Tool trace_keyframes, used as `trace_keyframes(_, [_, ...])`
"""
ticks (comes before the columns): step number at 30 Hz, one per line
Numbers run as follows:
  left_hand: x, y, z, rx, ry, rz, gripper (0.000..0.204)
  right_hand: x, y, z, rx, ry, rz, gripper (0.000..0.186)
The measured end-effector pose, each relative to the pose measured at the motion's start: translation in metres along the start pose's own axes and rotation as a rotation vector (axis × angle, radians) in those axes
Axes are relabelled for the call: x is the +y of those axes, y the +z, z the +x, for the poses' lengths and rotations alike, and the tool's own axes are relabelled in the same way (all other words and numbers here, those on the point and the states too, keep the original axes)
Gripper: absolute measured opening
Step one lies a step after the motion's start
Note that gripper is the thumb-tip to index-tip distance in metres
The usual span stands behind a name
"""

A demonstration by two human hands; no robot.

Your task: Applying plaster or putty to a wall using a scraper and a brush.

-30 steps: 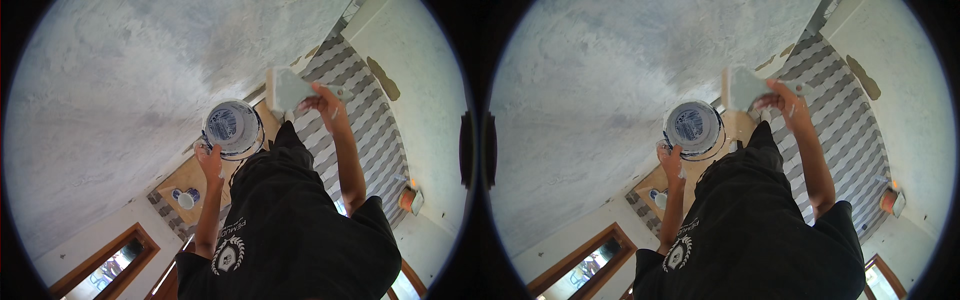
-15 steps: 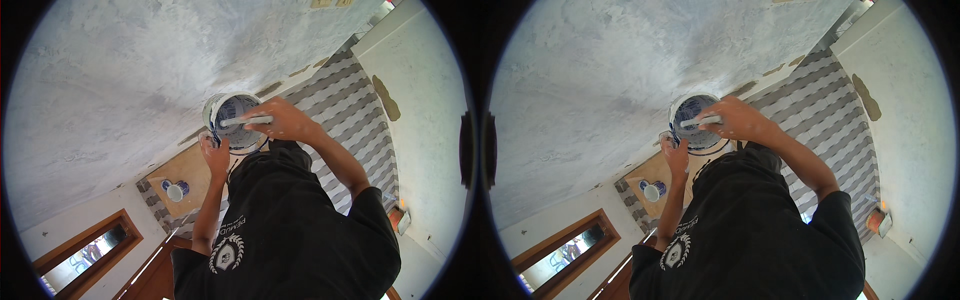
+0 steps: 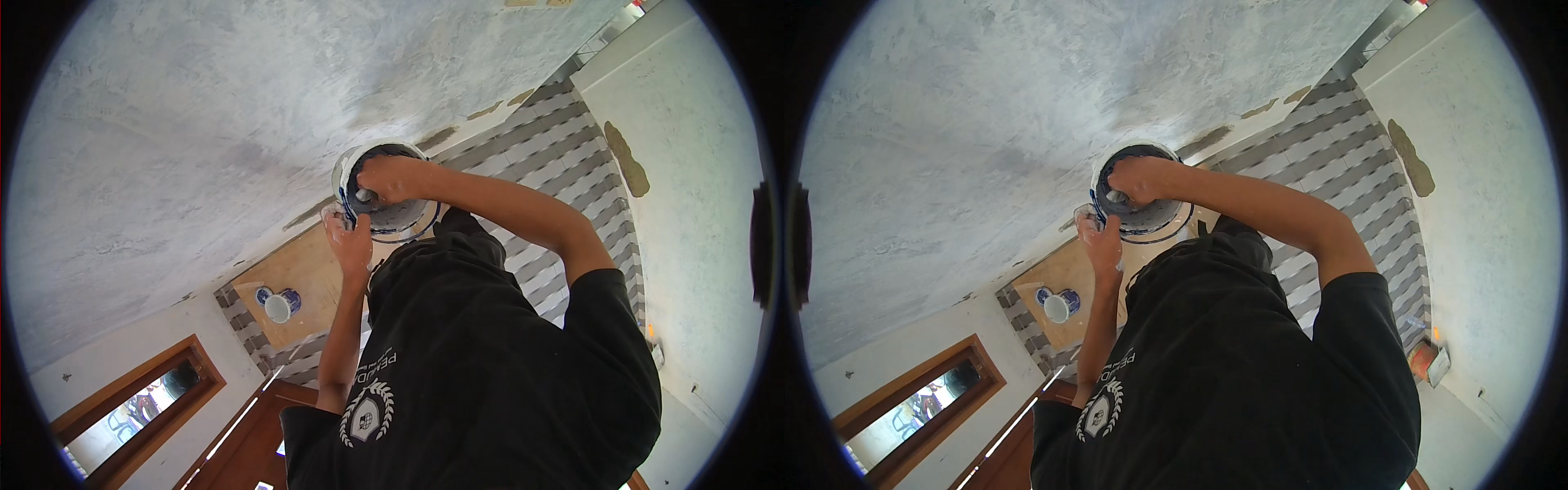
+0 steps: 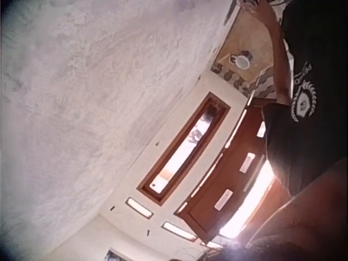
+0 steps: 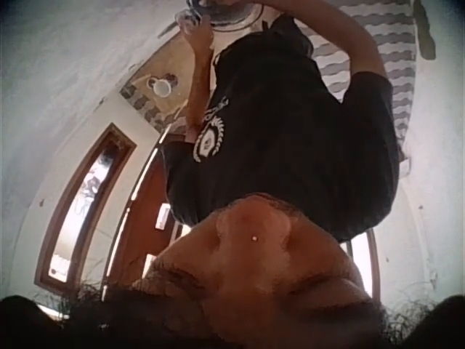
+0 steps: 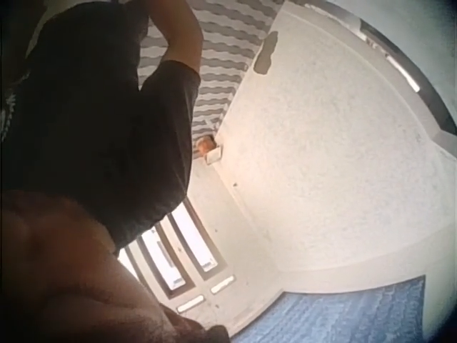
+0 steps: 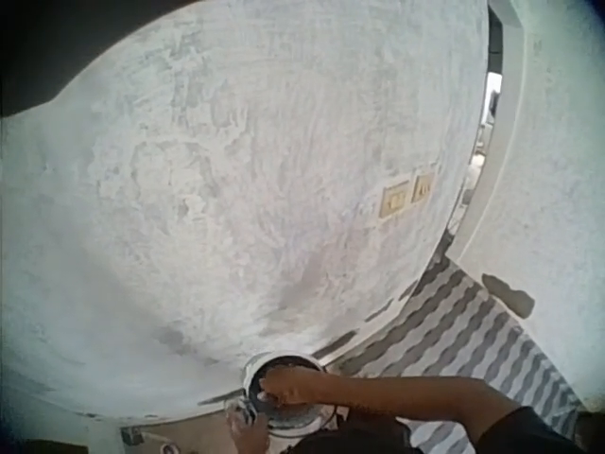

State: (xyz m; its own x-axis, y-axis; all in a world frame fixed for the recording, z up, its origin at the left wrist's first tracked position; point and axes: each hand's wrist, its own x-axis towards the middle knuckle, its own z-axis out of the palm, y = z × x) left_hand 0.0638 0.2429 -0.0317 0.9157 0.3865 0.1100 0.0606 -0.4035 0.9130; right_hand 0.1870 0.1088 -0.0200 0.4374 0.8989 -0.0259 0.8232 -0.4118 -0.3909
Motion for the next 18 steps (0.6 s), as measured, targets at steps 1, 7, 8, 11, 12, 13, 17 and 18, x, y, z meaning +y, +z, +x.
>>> trace_keyframes(1, [0.000, 0.000, -0.001, -0.002, -0.008, -0.020, 0.024, -0.001, -0.002, 0.003, -0.003, -0.003, 0.001, 0.027])
trace_keyframes(7, [-0.015, 0.003, -0.002, -0.017, -0.051, -0.044, 0.024, 0.005, 0.009, 0.003, 0.103, 0.222, 0.274, 0.037])
trace_keyframes(8, [-0.012, 0.003, -0.002, -0.020, -0.050, -0.044, 0.024, 0.004, 0.006, 0.002, 0.039, 0.306, 0.381, 0.036])
trace_keyframes(11, [-0.007, 0.003, -0.001, -0.024, -0.123, -0.016, 0.023, 0.005, -0.004, -0.004, -0.052, 0.416, 0.587, 0.035])
trace_keyframes(12, [-0.010, 0.003, -0.001, -0.016, -0.096, -0.020, 0.022, 0.006, -0.008, -0.008, -0.080, 0.440, 0.685, 0.034])
trace_keyframes(13, [-0.014, 0.003, 0.000, -0.007, -0.069, -0.023, 0.021, 0.005, -0.012, -0.012, -0.077, 0.438, 0.684, 0.034])
trace_keyframes(17, [-0.024, -0.001, 0.006, 0.023, -0.110, -0.085, 0.021, -0.017, -0.042, -0.040, 0.083, 0.456, 0.819, 0.034])
trace_keyframes(18, [-0.026, -0.002, 0.008, 0.021, -0.146, -0.082, 0.021, -0.018, -0.047, -0.047, 0.154, 0.459, 0.857, 0.034])
